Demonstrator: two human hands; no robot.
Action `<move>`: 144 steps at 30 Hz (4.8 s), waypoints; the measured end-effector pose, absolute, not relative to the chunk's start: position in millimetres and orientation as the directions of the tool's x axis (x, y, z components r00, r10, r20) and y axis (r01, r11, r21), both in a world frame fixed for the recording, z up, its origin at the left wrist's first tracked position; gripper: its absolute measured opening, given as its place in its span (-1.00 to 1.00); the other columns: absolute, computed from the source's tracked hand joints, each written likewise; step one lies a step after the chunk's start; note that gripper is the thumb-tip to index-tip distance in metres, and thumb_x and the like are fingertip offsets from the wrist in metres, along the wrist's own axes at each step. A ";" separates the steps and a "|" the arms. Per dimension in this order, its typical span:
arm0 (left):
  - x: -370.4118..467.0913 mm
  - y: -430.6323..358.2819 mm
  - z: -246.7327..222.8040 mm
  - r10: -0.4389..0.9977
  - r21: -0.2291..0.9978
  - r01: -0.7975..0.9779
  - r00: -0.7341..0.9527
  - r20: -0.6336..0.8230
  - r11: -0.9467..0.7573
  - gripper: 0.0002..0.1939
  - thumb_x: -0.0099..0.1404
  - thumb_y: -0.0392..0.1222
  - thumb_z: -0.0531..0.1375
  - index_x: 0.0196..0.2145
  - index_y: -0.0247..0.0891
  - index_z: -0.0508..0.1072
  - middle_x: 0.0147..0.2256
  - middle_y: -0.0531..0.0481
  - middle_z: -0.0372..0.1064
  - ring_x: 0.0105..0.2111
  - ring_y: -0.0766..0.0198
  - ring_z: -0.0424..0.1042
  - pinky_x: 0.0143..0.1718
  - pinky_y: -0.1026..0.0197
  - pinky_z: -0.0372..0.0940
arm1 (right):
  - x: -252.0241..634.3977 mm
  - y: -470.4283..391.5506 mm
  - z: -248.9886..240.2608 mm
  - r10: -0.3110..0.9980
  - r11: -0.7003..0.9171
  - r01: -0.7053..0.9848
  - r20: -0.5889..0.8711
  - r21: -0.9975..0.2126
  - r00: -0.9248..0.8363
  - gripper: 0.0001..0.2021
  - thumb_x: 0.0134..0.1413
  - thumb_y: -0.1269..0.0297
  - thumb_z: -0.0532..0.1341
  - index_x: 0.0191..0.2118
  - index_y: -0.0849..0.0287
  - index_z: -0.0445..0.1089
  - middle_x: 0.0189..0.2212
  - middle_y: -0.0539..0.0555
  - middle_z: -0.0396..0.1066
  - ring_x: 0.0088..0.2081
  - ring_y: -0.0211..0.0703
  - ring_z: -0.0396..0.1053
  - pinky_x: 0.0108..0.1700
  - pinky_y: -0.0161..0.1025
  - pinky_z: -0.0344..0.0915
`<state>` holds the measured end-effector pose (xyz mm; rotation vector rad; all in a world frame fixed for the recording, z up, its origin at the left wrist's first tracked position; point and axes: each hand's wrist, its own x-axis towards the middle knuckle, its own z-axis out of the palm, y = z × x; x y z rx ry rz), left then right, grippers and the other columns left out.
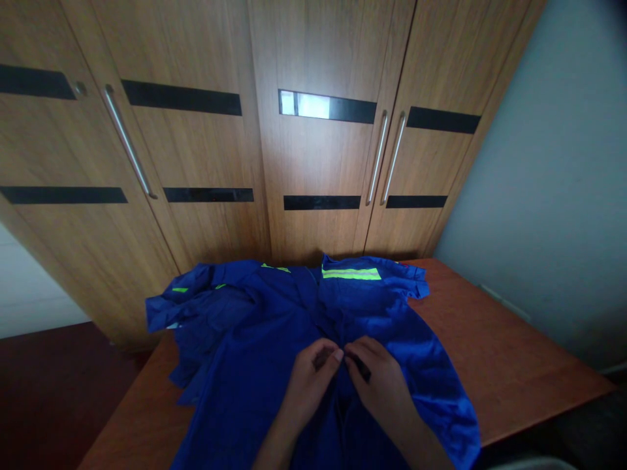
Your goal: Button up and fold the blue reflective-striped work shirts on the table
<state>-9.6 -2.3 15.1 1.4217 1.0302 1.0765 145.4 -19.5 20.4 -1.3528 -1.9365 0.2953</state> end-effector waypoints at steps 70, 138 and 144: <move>-6.8 86.5 20.2 0.988 0.986 0.095 -0.058 0.145 -0.139 -0.79 0.07 -0.06 0.20 -0.41 -0.26 0.37 -0.61 0.14 0.29 -0.61 0.39 0.29 -0.54 0.34 0.18 | 168.0 55.4 0.3 0.946 -0.176 -0.633 -0.308 -0.754 0.105 -0.66 -0.34 0.27 0.44 -0.30 0.15 0.45 -0.53 -0.05 0.45 -0.51 -0.30 0.34 -0.47 -0.39 0.20; -13.9 65.3 12.2 0.940 0.836 0.439 0.067 0.335 -0.329 -0.85 0.12 -0.32 0.18 -0.43 -0.17 0.56 -0.41 0.01 0.47 -0.40 0.26 0.41 -0.34 0.28 0.25 | 129.4 57.0 -0.8 0.956 0.271 0.553 0.289 -0.788 -0.057 -0.86 -0.17 0.42 0.14 -0.38 0.10 0.31 -0.60 -0.11 0.26 -0.53 -0.23 0.26 -0.45 -0.33 0.12; -12.0 64.5 7.9 0.943 0.846 0.427 0.053 0.329 -0.319 -0.86 0.13 -0.30 0.18 -0.40 -0.17 0.56 -0.41 0.02 0.48 -0.40 0.26 0.42 -0.33 0.28 0.25 | 126.8 54.1 1.0 0.959 0.252 0.719 0.269 -0.648 -0.093 -0.83 -0.12 0.44 0.13 -0.31 0.12 0.28 -0.53 -0.01 0.33 -0.46 -0.16 0.32 -0.41 -0.29 0.09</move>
